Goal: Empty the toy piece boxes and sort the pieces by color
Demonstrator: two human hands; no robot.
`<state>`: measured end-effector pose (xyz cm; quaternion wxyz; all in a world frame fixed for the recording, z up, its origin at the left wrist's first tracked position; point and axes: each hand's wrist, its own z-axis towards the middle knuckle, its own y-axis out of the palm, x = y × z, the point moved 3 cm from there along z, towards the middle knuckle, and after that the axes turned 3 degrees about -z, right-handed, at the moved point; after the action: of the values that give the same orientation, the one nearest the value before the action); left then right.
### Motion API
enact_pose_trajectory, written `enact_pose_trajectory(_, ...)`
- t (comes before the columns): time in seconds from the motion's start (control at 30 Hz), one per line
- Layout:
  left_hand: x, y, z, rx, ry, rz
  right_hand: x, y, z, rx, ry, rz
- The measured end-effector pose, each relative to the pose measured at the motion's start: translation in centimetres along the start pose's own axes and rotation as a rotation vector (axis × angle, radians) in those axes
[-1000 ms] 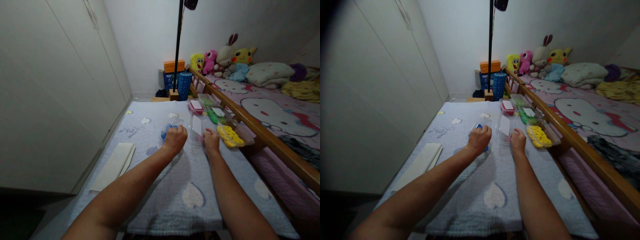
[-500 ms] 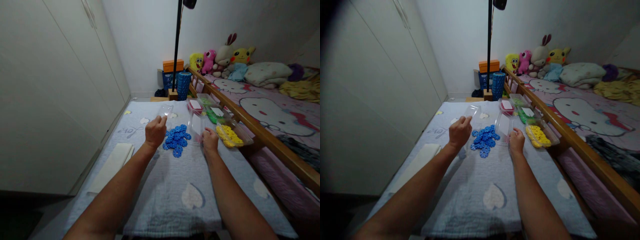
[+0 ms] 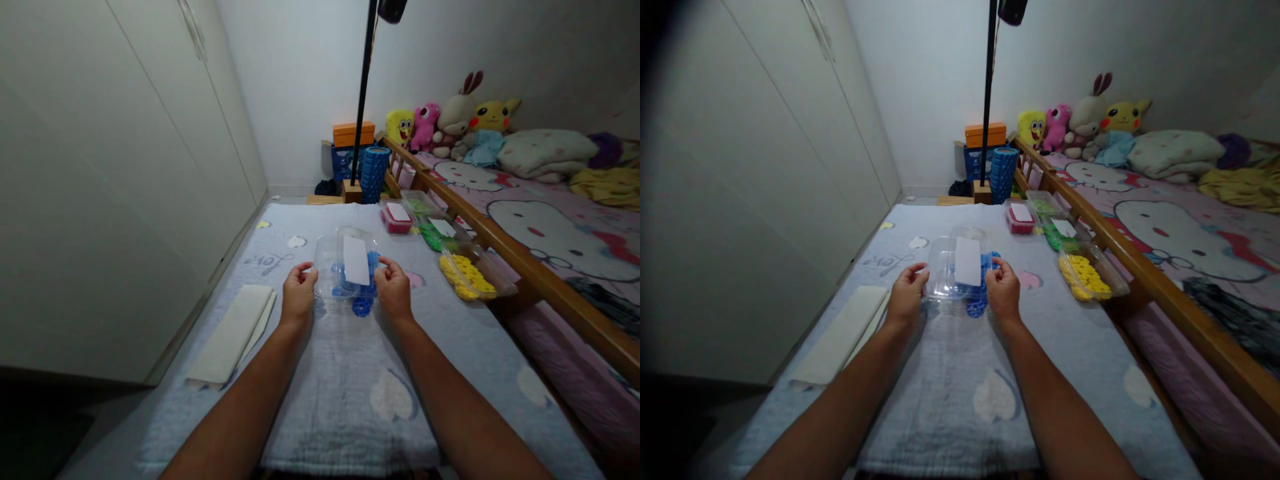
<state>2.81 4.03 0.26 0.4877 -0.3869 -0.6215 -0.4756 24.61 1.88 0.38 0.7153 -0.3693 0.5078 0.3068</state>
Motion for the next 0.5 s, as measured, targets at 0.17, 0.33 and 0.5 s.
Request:
enact_pose_trajectory(0.17,-0.8,0.2,-1.1,-0.034,-0.055,-0.108,-0.9,1.5,-1.5,-0.028,-0.046,-0.118)
enact_pose_trajectory(0.33,-1.1,0.2,-1.3,-0.097,-0.073,-0.169,-0.7,2.0,-2.2,-0.046,-0.118,-0.18)
enact_pose_trajectory(0.5,-1.0,0.2,-1.8,-0.116,-0.06,-0.081,-0.3,2.1,-2.3,0.008,-0.193,-0.152)
